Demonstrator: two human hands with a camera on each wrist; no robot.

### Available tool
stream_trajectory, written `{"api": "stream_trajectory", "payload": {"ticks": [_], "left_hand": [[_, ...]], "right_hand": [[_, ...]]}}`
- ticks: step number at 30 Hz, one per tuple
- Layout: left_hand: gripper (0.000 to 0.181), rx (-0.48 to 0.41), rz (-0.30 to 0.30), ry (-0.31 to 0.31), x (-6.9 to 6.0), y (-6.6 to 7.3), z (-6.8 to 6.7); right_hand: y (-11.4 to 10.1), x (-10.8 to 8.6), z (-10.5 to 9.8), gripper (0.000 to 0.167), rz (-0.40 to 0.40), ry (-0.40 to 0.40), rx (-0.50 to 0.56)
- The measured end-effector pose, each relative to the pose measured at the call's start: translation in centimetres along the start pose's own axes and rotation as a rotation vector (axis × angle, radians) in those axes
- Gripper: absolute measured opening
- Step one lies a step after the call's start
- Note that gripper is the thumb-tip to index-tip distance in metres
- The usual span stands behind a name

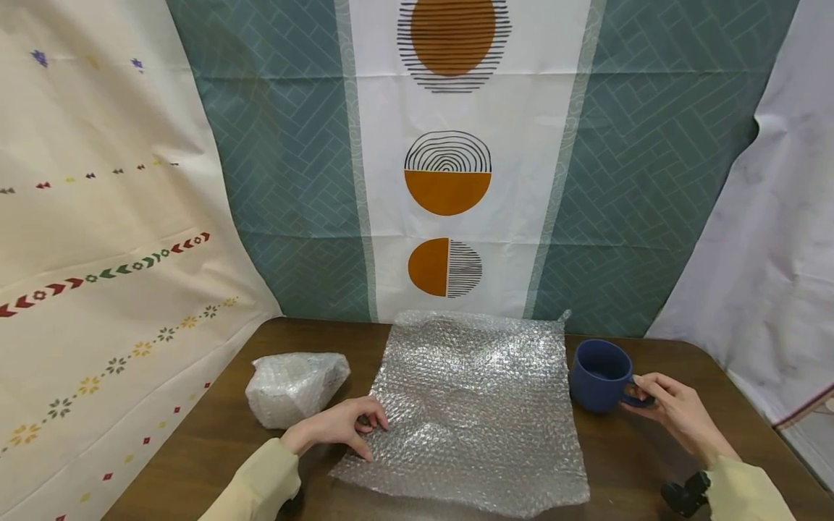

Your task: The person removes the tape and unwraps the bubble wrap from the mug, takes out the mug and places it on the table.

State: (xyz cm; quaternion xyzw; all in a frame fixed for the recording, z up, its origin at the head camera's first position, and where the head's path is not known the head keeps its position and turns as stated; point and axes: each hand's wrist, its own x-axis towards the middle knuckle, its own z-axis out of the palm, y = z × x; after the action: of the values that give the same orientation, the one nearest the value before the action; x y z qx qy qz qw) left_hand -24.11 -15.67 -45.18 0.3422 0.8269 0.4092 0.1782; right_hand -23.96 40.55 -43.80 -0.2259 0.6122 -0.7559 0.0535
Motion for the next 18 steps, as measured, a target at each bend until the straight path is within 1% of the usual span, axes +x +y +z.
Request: {"api": "stream_trajectory", "payload": {"ticks": [5, 10, 15, 18], "left_hand": [[0.039, 0.019, -0.002, -0.004, 0.15, -0.07, -0.03], [0.039, 0.021, 0.003, -0.003, 0.14, -0.04, -0.05], [0.040, 0.018, 0.006, 0.004, 0.12, -0.05, -0.05], [0.040, 0.020, 0.005, 0.002, 0.10, -0.10, -0.01]], "right_hand": [[0.24, -0.17, -0.39, 0.029, -0.018, -0.027, 0.046], [0.49, -0.14, -0.71, 0.031, -0.041, -0.064, 0.067], [0.73, -0.23, -0.92, 0.031, -0.032, -0.066, 0.083], [0.99, -0.27, -1.08, 0.033, -0.040, -0.089, 0.106]]}}
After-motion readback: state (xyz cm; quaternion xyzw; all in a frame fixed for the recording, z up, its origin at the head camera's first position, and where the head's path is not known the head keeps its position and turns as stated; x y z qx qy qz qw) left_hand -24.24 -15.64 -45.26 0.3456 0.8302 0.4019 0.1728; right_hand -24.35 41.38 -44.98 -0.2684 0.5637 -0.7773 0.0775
